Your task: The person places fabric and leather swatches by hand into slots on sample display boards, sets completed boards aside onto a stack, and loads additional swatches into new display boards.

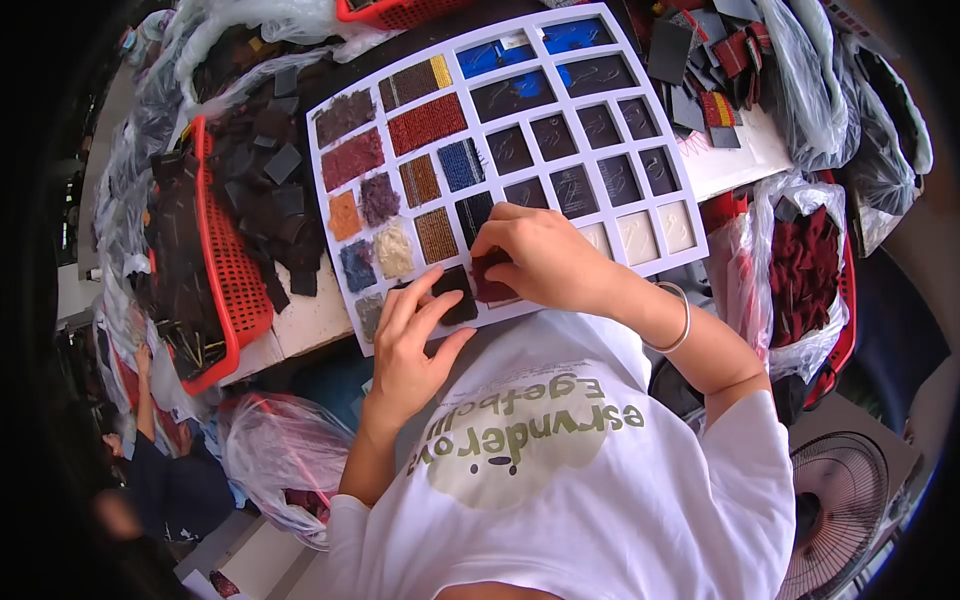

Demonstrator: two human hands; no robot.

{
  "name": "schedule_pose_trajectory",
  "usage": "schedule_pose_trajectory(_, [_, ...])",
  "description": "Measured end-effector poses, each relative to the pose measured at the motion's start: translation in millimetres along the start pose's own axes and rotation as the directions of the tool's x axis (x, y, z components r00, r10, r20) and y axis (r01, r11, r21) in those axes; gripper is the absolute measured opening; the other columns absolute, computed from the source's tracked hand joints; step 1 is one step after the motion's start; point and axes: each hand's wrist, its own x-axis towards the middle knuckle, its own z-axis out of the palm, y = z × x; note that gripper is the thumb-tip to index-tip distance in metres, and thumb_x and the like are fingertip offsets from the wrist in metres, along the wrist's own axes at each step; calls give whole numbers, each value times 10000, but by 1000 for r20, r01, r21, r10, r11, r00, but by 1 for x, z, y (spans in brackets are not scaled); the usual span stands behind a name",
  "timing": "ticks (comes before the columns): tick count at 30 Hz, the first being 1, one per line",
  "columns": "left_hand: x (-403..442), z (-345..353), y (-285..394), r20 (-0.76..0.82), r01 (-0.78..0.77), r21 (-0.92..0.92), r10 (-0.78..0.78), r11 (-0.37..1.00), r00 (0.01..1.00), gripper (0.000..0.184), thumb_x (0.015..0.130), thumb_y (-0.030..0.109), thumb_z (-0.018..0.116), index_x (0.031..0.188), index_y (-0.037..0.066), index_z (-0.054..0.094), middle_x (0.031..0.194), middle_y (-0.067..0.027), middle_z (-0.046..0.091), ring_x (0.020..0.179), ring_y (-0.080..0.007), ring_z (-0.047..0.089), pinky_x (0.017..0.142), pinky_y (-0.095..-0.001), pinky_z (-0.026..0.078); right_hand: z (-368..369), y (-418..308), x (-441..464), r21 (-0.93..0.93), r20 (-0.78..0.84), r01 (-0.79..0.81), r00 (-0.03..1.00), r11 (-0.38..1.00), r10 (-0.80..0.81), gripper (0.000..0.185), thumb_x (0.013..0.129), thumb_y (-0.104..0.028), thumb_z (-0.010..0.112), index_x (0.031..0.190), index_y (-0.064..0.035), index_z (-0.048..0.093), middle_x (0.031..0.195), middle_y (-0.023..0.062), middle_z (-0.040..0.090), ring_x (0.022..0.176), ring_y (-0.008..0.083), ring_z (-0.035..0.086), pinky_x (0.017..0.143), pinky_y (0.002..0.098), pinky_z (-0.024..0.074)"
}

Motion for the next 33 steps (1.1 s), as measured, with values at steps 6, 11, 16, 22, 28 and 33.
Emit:
schedule_pose_trajectory(6, [-7,22,-4,-118,-33,168,54,985,992,278,752,14,729,1025,-13,682,1207,-128,630,894,-296,574,782,-391,500,13,-1,-21,-318,-56,141,984,937,-167,372,691,-123,759,1045,-35,685,968,73,587,915,260,534,868,345,453])
schedule_pose_trajectory(11, [-9,27,-8,-147,-73,196,103,978,984,260,743,1,730,997,-33,686,1166,-146,649,901,-310,591,785,-396,506,20,0,-30,-438,-11,263,954,859,-298,358,727,-133,691,1066,-20,666,1019,75,576,926,252,537,847,345,452])
schedule_pose_trajectory(16, [-9,30,-14,-111,-158,210,184,965,977,279,736,-11,727,1003,-61,663,1172,-196,634,952,-333,603,796,-415,516,36,7,-31,-564,-6,293,934,772,-358,302,742,-133,628,1024,-34,674,1021,79,577,952,237,539,834,328,442])
schedule_pose_trajectory(22, [-11,32,-12,-259,-41,117,71,992,963,216,703,-10,771,897,-34,678,1011,-139,661,851,-300,625,717,-380,525,23,9,-92,-216,-336,-29,941,976,-46,204,804,-100,716,997,-45,682,872,53,607,808,187,593,694,285,480])
schedule_pose_trajectory(28, [-8,33,-13,-273,-87,122,118,989,955,224,693,25,792,875,-12,668,989,-122,660,858,-307,612,726,-382,509,47,43,-138,934,10,-212,821,289,570,455,963,-317,599,1230,44,524,1058,137,674,930,192,633,769,314,519])
schedule_pose_trajectory(33, [-16,7,3,-396,-118,126,159,985,905,223,699,13,782,902,1,688,950,-111,678,849,-304,615,747,-383,508,48,43,-112,958,-181,24,823,286,538,337,980,-251,578,1144,42,560,952,145,668,833,226,677,793,367,552])
